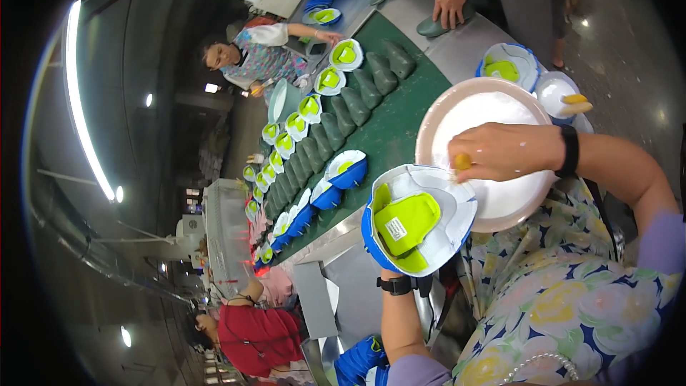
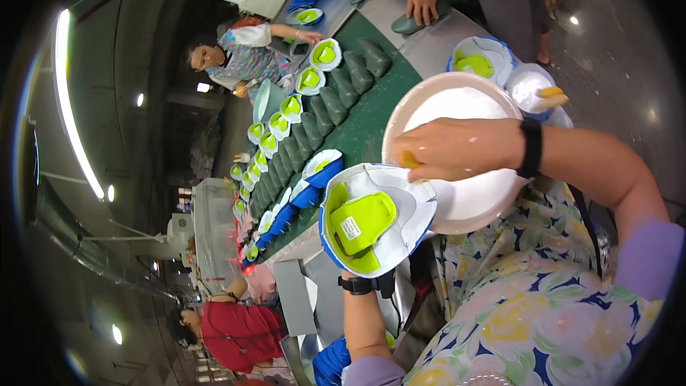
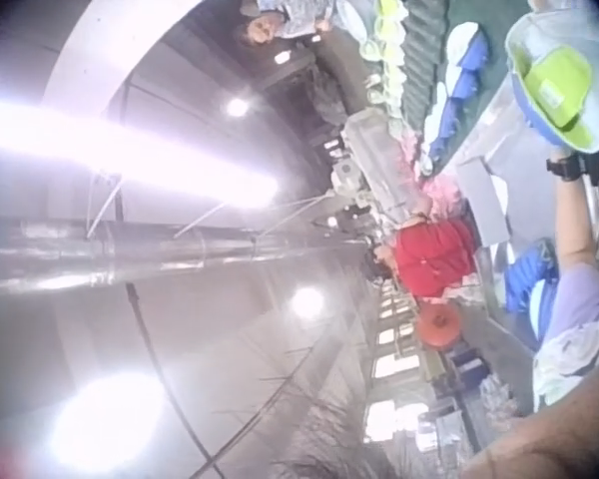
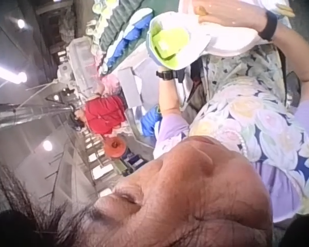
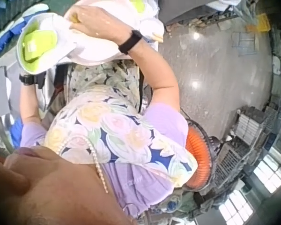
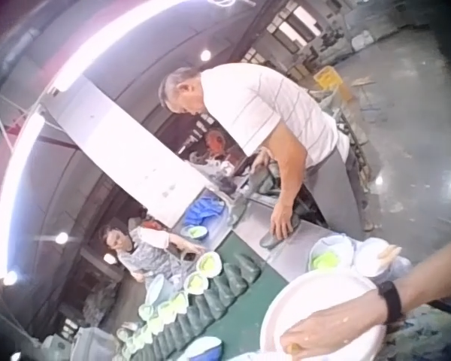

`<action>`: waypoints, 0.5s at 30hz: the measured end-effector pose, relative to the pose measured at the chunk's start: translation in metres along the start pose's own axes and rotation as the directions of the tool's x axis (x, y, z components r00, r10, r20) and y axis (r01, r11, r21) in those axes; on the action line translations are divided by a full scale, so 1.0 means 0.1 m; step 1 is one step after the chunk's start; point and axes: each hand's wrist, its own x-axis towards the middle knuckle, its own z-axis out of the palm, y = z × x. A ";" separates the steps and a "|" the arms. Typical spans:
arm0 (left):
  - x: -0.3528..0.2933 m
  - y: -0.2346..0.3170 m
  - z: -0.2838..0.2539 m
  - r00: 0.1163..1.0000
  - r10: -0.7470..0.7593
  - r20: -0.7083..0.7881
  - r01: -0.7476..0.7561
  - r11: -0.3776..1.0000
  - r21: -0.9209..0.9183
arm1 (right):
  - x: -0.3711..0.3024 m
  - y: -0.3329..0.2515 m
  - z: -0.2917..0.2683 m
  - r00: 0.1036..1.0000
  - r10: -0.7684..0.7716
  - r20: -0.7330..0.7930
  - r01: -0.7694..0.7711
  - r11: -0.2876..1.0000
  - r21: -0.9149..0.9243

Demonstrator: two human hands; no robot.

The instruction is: Applying glue to the inner lining and components of blue athletic shoes using a brush and a bowl of adhesive.

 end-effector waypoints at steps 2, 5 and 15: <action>0.18 0.03 -0.24 0.999 -0.005 -0.044 0.005 1.000 0.004 | -0.06 0.01 -0.05 0.985 0.172 -0.023 -0.169 0.979 0.113; 0.55 0.01 -0.62 0.993 -0.032 -0.111 0.036 0.998 0.043 | -0.13 0.02 -0.15 0.951 0.225 -0.213 -0.209 0.973 0.094; 2.33 -0.73 -1.24 0.927 -0.085 -0.366 0.116 0.991 0.064 | -0.40 0.04 -0.06 0.831 0.547 -0.102 -0.504 0.818 0.277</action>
